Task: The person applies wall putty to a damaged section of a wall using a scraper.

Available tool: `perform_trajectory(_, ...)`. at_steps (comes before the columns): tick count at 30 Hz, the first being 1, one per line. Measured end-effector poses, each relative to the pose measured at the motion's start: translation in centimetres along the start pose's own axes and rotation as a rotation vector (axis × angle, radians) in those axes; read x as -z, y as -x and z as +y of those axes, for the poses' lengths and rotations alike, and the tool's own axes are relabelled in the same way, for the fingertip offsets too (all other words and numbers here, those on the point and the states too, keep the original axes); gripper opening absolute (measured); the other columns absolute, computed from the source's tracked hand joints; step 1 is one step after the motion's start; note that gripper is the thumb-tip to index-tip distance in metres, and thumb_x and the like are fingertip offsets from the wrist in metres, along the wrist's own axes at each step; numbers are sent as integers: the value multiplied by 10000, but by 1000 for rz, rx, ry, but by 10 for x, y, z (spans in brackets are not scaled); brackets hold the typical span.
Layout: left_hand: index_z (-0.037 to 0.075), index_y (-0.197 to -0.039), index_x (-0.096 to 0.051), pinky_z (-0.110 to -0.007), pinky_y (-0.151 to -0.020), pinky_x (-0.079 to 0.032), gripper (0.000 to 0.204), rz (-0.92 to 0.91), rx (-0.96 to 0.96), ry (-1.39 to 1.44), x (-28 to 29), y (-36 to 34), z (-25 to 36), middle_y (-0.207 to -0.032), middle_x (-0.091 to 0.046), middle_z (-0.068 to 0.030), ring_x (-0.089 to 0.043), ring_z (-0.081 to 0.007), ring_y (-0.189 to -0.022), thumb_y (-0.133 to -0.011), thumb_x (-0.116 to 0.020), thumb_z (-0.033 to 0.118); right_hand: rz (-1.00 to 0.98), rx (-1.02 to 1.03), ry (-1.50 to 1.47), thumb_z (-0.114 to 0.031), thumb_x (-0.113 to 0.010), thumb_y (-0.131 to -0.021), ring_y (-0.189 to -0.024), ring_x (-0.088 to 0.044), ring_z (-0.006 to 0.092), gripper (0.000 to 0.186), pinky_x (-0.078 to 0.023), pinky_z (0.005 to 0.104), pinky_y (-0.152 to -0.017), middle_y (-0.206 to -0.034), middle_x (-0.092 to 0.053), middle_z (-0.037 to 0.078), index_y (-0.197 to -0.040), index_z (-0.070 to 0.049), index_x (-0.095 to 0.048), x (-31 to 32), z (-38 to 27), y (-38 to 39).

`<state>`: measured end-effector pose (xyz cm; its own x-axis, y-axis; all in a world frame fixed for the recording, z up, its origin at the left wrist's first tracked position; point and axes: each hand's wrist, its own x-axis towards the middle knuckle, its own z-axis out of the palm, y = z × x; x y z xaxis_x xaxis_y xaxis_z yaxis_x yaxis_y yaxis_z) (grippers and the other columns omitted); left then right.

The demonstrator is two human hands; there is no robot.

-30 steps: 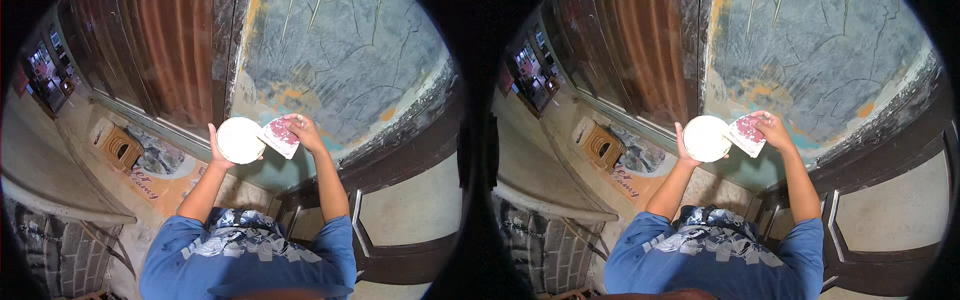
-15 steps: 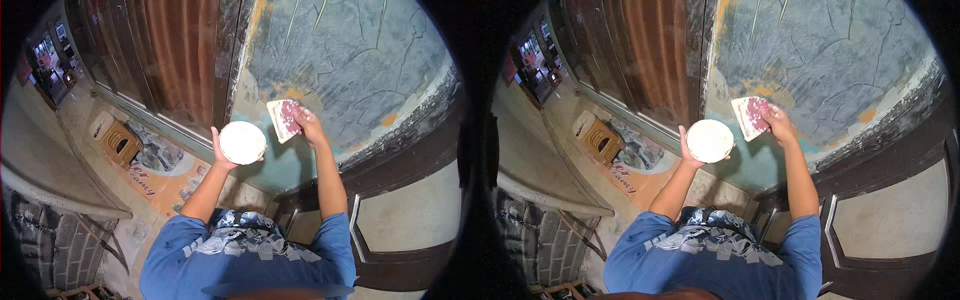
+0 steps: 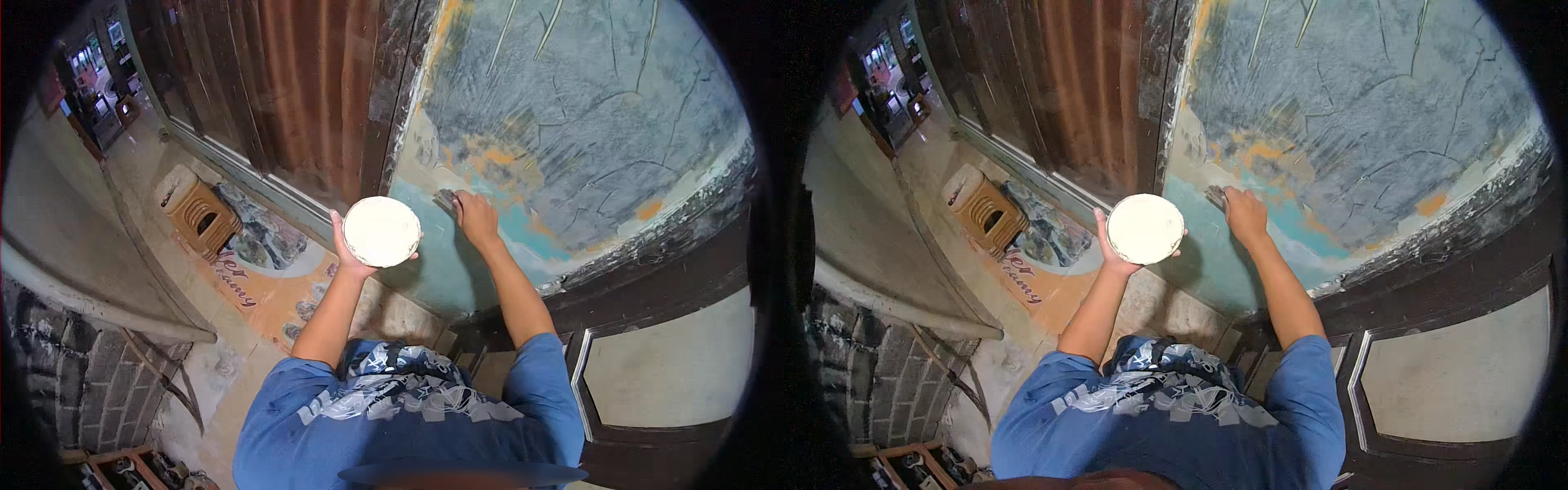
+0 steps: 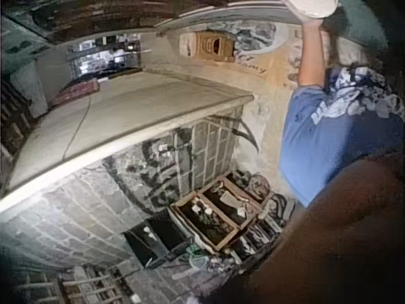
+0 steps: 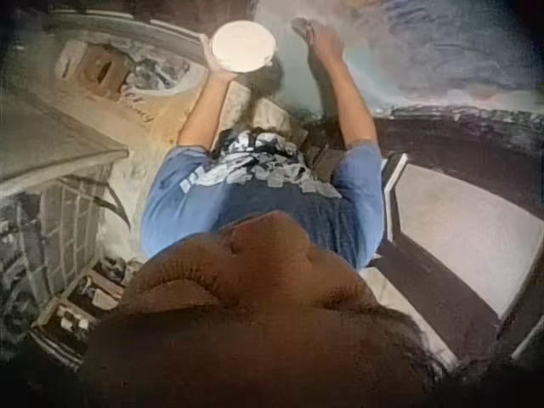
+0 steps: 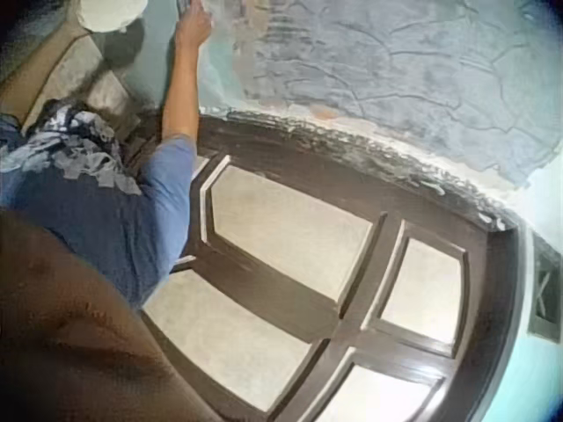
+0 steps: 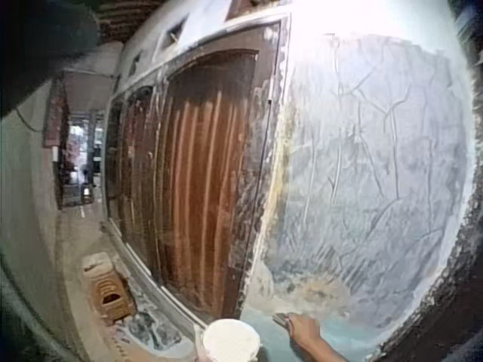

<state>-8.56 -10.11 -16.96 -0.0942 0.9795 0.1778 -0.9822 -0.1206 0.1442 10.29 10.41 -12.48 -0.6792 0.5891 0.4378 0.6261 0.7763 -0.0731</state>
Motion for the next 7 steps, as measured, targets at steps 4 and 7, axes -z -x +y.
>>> perform_trajectory(4,143,-1550,-341,-832,-942,-369,1161,-28,-17,-20,1,0,4,-1556,-329,-294,-359,-648,-1328,-732,-356,968,45,96,73,-239,-633,-934,-856,-641,351,180,-530,503,-672,-905,-691,108,-1084,-140,-655,-27,19,-1)
perform_trajectory(7,149,-1550,-344,-829,-945,-370,1162,7,-30,-48,4,0,8,-1555,-333,-294,-358,-644,-1332,-729,-350,971,79,-20,31,-246,-652,-921,-888,-642,338,210,-539,497,-677,-918,-700,114,-1100,-138,-643,-14,16,-8)
